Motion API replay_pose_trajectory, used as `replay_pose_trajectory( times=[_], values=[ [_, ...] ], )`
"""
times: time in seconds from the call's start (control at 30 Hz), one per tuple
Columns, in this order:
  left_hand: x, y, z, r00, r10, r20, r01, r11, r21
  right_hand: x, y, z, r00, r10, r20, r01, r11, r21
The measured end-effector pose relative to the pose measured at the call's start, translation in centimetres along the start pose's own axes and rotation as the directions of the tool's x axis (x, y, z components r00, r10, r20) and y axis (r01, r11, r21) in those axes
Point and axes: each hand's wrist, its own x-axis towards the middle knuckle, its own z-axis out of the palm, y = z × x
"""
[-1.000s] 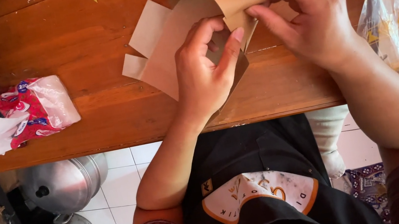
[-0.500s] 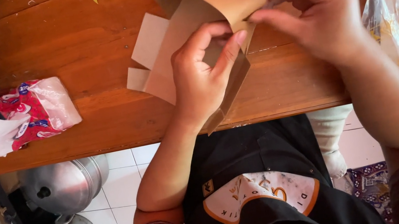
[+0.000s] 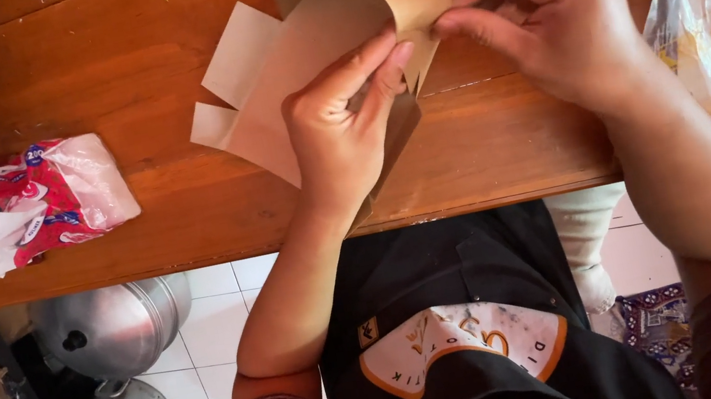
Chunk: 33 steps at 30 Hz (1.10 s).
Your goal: The person folds a flat cardboard piece into a small box shape on a wooden table. They fold the side flaps, tuck tabs into slots, and wipe the interior with a tissue before placing the finished box on the table.
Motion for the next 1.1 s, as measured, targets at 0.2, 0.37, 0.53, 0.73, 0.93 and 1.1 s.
replay_pose_trajectory(
  times=[0.2, 0.37, 0.53, 0.73, 0.93, 1.1],
  values=[
    [0.4, 1.6, 0.2, 0.983, 0.142, 0.12, -0.151, 0.986, 0.071, -0.3, 0.6, -2.2, 0.972, -0.235, 0.031, 0.235, 0.941, -0.244],
    [0.1, 2.2, -0.3, 0.942, 0.274, 0.193, -0.304, 0.941, 0.151, -0.1, -0.1, -2.3, 0.948, -0.309, 0.083, 0.319, 0.931, -0.178],
    [-0.2, 3.0, -0.1, 0.894, 0.396, 0.21, -0.443, 0.849, 0.288, -0.4, -0.1, -2.3, 0.948, -0.31, 0.072, 0.318, 0.938, -0.137],
    [0.0, 4.1, -0.2, 0.891, 0.394, 0.227, -0.448, 0.847, 0.287, -0.7, 0.4, -2.6, 0.961, -0.268, 0.076, 0.274, 0.958, -0.09],
    [-0.2, 3.6, -0.7, 0.929, 0.284, 0.239, -0.326, 0.932, 0.16, -0.6, -0.1, -2.4, 0.951, -0.289, 0.108, 0.295, 0.954, -0.047],
    [0.0, 3.6, -0.4, 0.929, 0.304, 0.212, -0.348, 0.913, 0.215, -0.2, -0.9, -2.1, 0.929, -0.342, 0.144, 0.363, 0.918, -0.159]
  ],
)
